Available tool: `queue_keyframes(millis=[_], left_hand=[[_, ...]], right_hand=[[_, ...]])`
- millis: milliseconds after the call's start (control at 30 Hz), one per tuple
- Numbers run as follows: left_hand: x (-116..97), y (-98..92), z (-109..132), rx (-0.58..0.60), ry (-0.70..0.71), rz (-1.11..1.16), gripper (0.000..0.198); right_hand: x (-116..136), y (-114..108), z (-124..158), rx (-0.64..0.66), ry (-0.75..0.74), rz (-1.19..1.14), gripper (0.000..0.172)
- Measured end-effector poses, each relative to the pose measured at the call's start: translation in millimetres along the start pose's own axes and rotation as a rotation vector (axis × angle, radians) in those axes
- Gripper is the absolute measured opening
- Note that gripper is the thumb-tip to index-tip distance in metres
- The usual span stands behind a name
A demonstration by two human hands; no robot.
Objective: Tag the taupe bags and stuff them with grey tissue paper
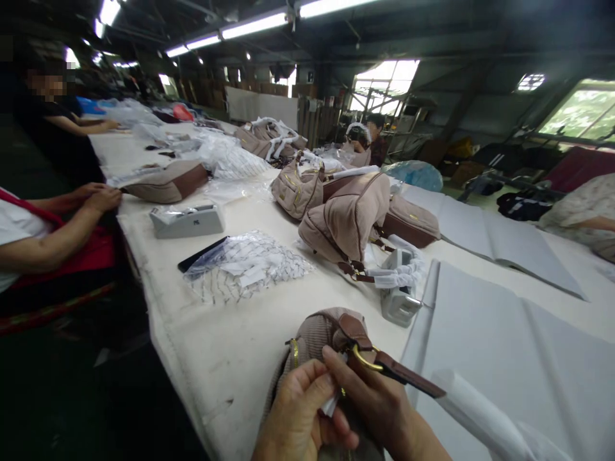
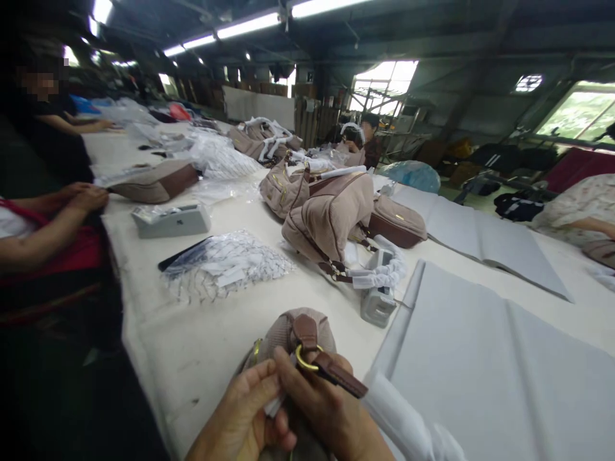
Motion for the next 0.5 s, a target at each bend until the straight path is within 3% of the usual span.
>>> queue_keyframes(millis=[100, 200, 300, 367, 433, 500], left_hand=[[3, 5.1, -1, 0.049, 0.011, -0.037, 0.046], [-4, 3.0, 9, 0.114, 0.054, -0.321, 0.043], [-28, -23.3, 21, -0.016, 0.259, -0.635, 0.041], [-41, -51.8, 22, -0.206, 0.363, -0.71, 0.04], [-41, -76.0, 13, -0.357, 0.333, -0.735, 0.048], [-28, -81.4, -1, -0.329, 0.255, -0.78, 0.056]], right_hand=[[-3, -1, -4, 0.018, -0.08, 0.115, 0.03], [-9, -8, 6, -0.143, 0.057, 0.035, 0.022], [-23, -13, 43, -0.306, 0.474, -0.086, 0.02], [-27, -11, 77, -0.306, 0.795, -0.161, 0.04], [-22, -9, 107, -0.275, 1.054, -0.231, 0.06], [-10, -8, 121, -0.23, 1.183, -0.325, 0.059]])
Point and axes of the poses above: each hand's wrist, its own z-axis away from the middle knuckle, its own y-axis out of the palm, x = y × z, the point moved 4 cm from there along -z, towards the middle knuckle, and after that the axes turned 6 degrees about x, right-handed, at the moved point
